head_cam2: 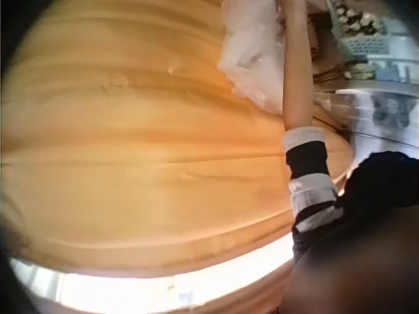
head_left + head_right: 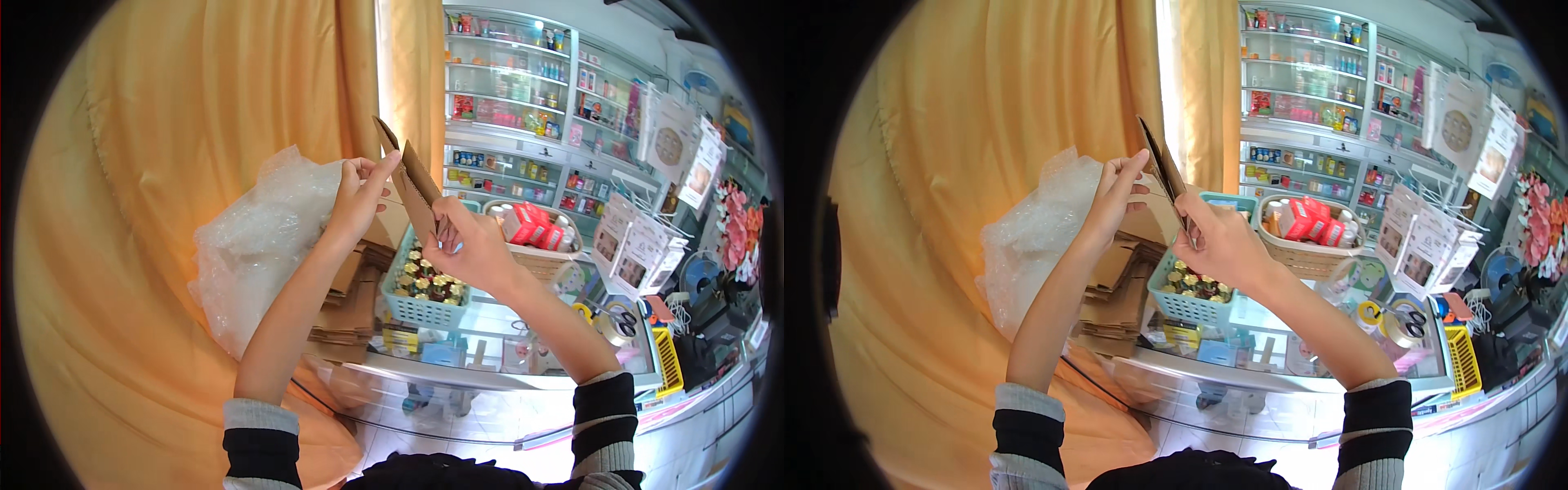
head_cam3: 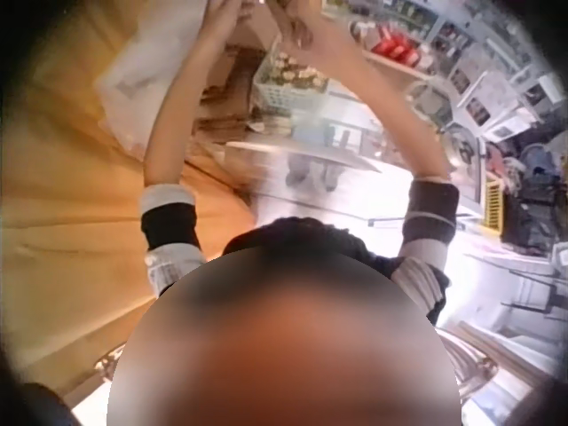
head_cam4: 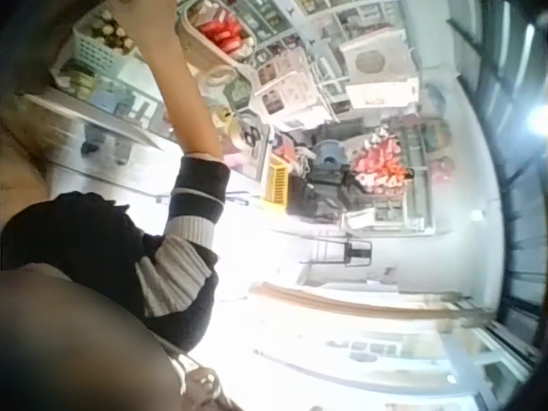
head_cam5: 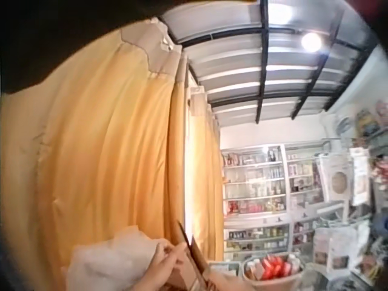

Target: Assembling a small cardboard box and sealing it with adhesive tape.

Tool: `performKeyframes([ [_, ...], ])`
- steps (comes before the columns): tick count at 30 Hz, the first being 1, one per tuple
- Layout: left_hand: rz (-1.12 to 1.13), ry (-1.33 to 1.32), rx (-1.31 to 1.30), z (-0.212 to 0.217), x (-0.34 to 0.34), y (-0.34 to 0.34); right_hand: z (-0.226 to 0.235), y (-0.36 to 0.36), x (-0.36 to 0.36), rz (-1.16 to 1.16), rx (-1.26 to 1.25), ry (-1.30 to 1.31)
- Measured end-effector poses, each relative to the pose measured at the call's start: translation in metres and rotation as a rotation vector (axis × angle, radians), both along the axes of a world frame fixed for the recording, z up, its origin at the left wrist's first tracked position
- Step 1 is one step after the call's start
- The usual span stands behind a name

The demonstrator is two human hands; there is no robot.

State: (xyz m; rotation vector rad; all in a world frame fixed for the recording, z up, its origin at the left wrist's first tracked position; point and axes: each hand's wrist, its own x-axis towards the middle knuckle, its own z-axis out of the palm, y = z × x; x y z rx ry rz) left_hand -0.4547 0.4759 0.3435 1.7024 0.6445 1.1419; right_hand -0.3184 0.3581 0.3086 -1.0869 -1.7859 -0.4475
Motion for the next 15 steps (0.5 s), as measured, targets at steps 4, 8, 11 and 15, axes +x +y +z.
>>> performKeyframes([
  [4,-0.029,-0.131,0.036,0.001,0.029,-0.028,0.0,-0.051,0.009,0.0,0.043,0.016],
  [8,-0.051,-0.278,0.191,-0.007,0.059,-0.066,-0.007,-0.103,0.018,-0.017,0.077,-0.009],
  [11,-0.149,-0.257,0.126,-0.015,0.08,-0.099,-0.016,-0.138,0.022,-0.063,0.099,-0.017],
  [15,-0.311,-0.145,-0.007,-0.033,0.101,-0.136,-0.039,-0.173,0.037,-0.115,0.044,-0.043],
])
